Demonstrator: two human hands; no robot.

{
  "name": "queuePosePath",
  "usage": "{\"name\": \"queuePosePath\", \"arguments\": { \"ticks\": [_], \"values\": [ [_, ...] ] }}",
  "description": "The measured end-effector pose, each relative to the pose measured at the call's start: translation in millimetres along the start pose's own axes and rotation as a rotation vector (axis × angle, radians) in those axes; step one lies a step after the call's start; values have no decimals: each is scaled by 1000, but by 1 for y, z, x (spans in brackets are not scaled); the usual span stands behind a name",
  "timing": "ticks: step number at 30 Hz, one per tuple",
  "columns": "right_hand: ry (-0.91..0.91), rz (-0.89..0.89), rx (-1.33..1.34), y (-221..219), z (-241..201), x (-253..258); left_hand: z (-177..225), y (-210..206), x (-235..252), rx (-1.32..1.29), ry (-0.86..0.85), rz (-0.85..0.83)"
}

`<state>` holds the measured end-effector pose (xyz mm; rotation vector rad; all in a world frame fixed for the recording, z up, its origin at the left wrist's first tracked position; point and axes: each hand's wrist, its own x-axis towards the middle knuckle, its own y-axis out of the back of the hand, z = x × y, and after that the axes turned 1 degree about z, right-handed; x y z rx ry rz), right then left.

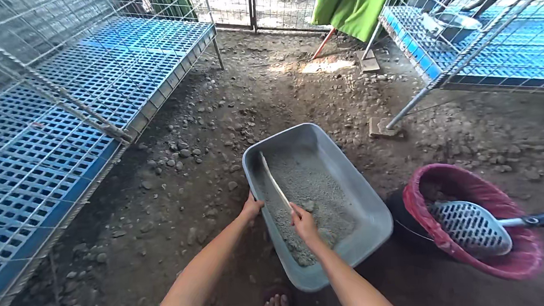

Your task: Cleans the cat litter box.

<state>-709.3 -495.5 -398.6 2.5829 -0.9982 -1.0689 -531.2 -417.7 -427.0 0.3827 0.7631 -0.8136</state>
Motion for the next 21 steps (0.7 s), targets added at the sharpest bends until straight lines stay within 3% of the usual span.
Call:
{"name": "queuePosePath", "arguments": {
  "ticks": [6,11,13,18,21],
  "values": [
    [-48,105,88,2,3,6,-2,-3,7,59,-43,48],
    [-145,270,253,34,-2,19,-13,-19,-3,136,-3,62],
    [-200,257,317,56,-10,16,-16,-21,-4,127,14,62],
    [-115,100,289,115,-20,-64,-29,-11,-8,-32,10,84],
    [90,213,165,173,-18,-141,-42,-1,-4,-67,1,67]
  ]
}}
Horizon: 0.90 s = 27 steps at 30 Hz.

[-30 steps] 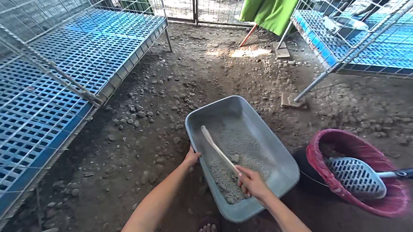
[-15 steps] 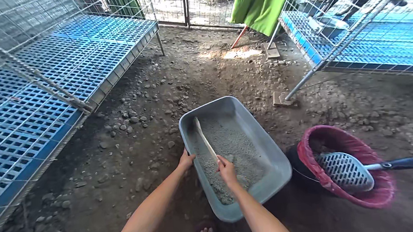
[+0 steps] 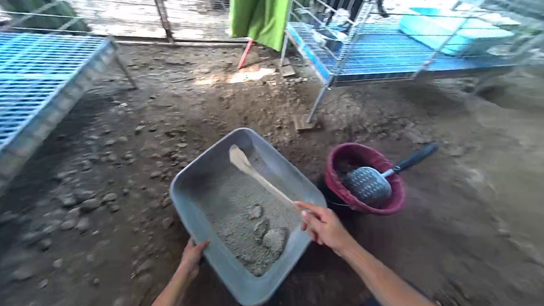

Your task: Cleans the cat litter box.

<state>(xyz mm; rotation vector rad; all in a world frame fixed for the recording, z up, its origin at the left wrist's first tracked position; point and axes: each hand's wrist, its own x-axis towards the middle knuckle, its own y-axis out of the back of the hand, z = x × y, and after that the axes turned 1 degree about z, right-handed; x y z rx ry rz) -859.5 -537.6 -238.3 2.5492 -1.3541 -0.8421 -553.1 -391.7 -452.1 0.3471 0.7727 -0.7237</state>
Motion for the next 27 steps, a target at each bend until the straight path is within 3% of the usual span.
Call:
{"name": "queuePosePath", "arguments": {
  "ticks": [3,6,9,12,16,22,25,27],
  "values": [
    [248,333,-244,87,-12,-54,-16,17,12,-11,-13,-17],
    [309,524,-629,197,-16,-94,-27,32,21,-15,-8,-30],
    [30,438,-938,280,-30,-101,-32,40,26,11,18,-53],
    [-203,284,-1129,326,-30,-51,-30,44,27,19,37,-53],
    [-216,242,-1209,357,-13,28,-24,36,20,0,24,-38],
    [-345,551,-1257,346,39,71,-9,8,7,88,-50,53],
    [-427,447,-1179,314,67,79,5,-15,-10,165,-70,100],
    [-370,361,-1166,300,87,84,0,-21,-22,218,-62,74]
  ]
}}
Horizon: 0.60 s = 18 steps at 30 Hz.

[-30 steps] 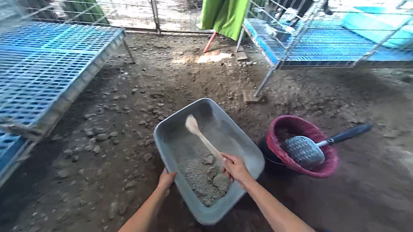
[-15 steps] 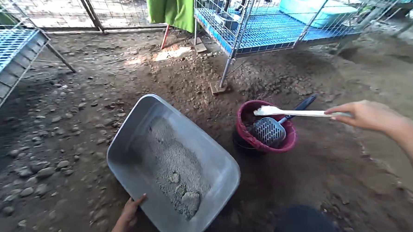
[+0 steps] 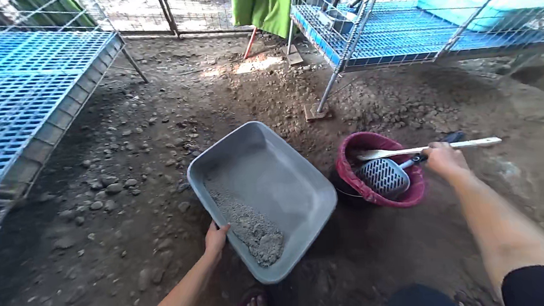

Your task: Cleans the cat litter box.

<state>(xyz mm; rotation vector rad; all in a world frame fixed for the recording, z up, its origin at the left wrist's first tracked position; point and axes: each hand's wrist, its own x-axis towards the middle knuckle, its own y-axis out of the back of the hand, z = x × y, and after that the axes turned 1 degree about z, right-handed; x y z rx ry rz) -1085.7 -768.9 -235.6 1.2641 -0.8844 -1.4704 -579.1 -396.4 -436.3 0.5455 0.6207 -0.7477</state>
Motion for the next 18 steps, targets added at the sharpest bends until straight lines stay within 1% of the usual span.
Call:
{"name": "queuePosePath", "arguments": {
  "ticks": [2,4,6,7,9,12,15,16,18],
  "values": [
    [80,9,-21,-12,-3,-3,-13,-8,-18,17,50,-86],
    [143,21,-100,-17,-6,-8,-32,-20,-37,-11,128,-164],
    [175,24,-193,-22,-6,-10,-43,-30,-50,-69,162,-179],
    [173,35,-221,-25,-6,-11,-40,-31,-52,-72,163,-168],
    [150,66,-233,-31,-7,-9,-17,-25,-50,-38,163,-146],
    [140,74,-263,-36,-9,-7,38,-6,-55,-51,163,-174],
    [215,10,-298,-29,-4,-13,94,14,-66,-166,146,-234],
    [259,-9,-311,-25,3,-16,106,21,-67,-209,156,-258],
    [363,-1,-340,-16,18,-24,117,29,-66,-263,173,-276]
  ]
}}
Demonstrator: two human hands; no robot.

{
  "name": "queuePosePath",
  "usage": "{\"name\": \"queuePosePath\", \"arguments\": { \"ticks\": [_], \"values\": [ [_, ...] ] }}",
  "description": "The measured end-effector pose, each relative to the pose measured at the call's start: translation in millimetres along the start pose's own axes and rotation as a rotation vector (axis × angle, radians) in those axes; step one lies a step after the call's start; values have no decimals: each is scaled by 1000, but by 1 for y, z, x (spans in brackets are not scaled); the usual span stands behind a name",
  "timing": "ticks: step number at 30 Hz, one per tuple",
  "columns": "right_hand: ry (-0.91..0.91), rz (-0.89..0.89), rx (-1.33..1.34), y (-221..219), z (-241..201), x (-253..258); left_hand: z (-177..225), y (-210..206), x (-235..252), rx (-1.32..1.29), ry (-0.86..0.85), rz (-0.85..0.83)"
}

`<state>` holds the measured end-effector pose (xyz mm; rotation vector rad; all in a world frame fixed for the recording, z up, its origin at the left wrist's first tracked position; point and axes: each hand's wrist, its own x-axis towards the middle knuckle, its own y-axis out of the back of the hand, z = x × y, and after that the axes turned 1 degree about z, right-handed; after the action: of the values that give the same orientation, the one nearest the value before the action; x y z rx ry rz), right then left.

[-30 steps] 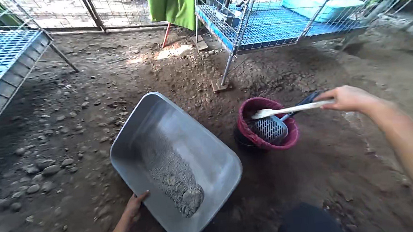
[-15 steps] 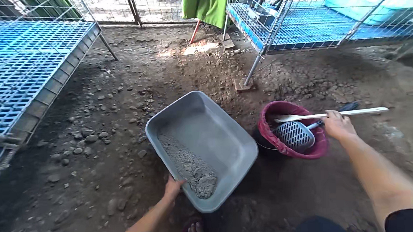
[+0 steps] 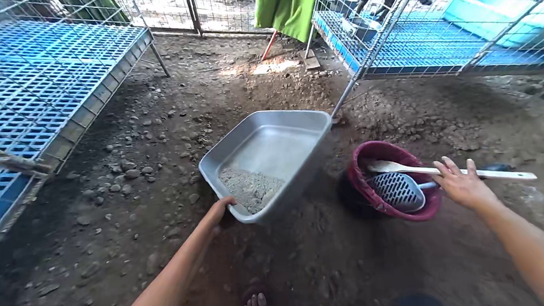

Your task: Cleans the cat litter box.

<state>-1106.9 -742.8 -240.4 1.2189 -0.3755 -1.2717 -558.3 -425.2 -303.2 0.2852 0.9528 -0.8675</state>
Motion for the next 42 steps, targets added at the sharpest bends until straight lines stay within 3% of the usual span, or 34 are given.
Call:
{"name": "queuePosePath", "arguments": {
  "ticks": [3,8,12,17,22,25,28,32,34,36,39,42],
  "values": [
    [119,93,-52,5,18,-21,-12,-3,2,-44,29,-15],
    [317,341,-101,17,31,-49,-91,-15,28,97,53,34],
    [292,248,-161,47,38,-54,-139,-1,60,221,67,40],
    [348,310,-165,69,53,-56,-126,5,71,175,101,60],
    [343,531,-155,87,69,-85,-74,29,107,72,-145,180],
    [269,451,104,108,29,-110,-48,44,128,110,-245,201],
    [182,363,590,109,-59,-129,-43,45,137,151,-290,239],
    [-77,-210,1295,88,-179,-122,-36,37,112,159,-376,214],
    [-99,-478,1341,56,-219,-104,-30,33,91,183,-441,194],
    [-80,-622,1290,21,-250,-85,-23,28,69,242,-493,204],
    [-42,-656,1215,-5,-287,-69,-17,15,38,356,-538,208],
    [-33,-649,1236,8,-315,-65,-19,2,13,482,-611,212]
  ]
}}
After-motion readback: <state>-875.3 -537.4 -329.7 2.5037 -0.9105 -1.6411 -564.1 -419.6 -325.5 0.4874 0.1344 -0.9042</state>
